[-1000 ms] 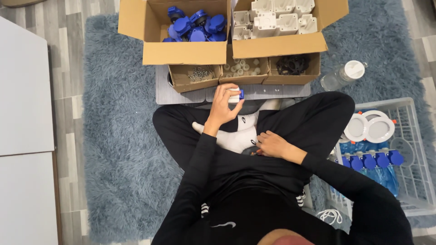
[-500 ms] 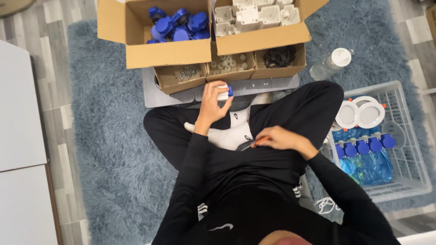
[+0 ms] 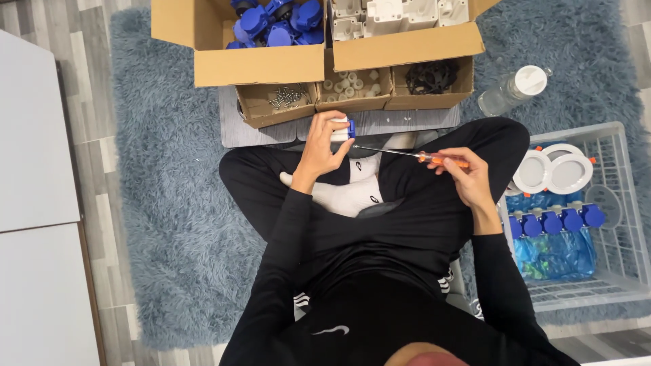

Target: Assembling small plastic hardware components using a screwdriver while sitting on the floor

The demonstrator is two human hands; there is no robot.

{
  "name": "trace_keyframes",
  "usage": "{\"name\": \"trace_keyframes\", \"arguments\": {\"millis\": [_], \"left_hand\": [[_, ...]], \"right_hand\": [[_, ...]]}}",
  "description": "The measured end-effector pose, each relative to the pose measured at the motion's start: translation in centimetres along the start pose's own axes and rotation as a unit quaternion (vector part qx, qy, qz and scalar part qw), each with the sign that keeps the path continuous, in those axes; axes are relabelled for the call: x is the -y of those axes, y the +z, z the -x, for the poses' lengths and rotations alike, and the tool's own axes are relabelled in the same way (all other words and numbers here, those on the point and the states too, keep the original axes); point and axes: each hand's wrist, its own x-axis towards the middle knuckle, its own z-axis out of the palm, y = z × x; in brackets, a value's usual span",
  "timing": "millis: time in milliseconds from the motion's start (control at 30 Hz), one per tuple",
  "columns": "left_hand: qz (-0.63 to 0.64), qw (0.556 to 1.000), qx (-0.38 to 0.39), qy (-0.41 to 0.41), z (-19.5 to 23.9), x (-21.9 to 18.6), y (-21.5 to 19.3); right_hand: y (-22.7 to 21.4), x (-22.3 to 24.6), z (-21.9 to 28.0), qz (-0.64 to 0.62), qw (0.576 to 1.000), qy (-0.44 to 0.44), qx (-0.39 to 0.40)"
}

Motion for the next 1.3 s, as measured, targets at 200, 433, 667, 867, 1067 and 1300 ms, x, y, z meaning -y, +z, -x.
{"name": "trace_keyframes", "arguments": {"millis": [200,433,667,867,1067,1300], "left_hand": [[0.005,1.000,0.003,-0.001,0.0,-0.2,-0.3],[0.008,1.000,0.004,-0.008,-0.1,-0.1,-0.5],[0.009,1.000,0.007,-0.001,0.2,0.2,0.1],[0.001,1.000,0.002,0.002,0.2,0.3,0.4],[-0.007,1.000,-0.003,0.002,0.0,0.2,0.3],[-0.007,1.000,0.000,0.000,0.0,-0.2,0.4]], "right_hand": [[0.6,-0.7,-1.3,0.003,1.000,-0.003,0.001],[-0.3,-2.4,-2.3,-0.023,0.999,-0.008,-0.030],[-0.1,-1.9,-2.6,-0.024,0.999,-0.018,-0.038],[0.7,-1.9,-3.0,-0.030,0.999,-0.009,-0.031],[0.8,-1.5,-3.1,-0.016,1.000,0.021,-0.011],[-0.3,-1.9,-3.4,-0.004,0.998,0.065,0.004]]}}
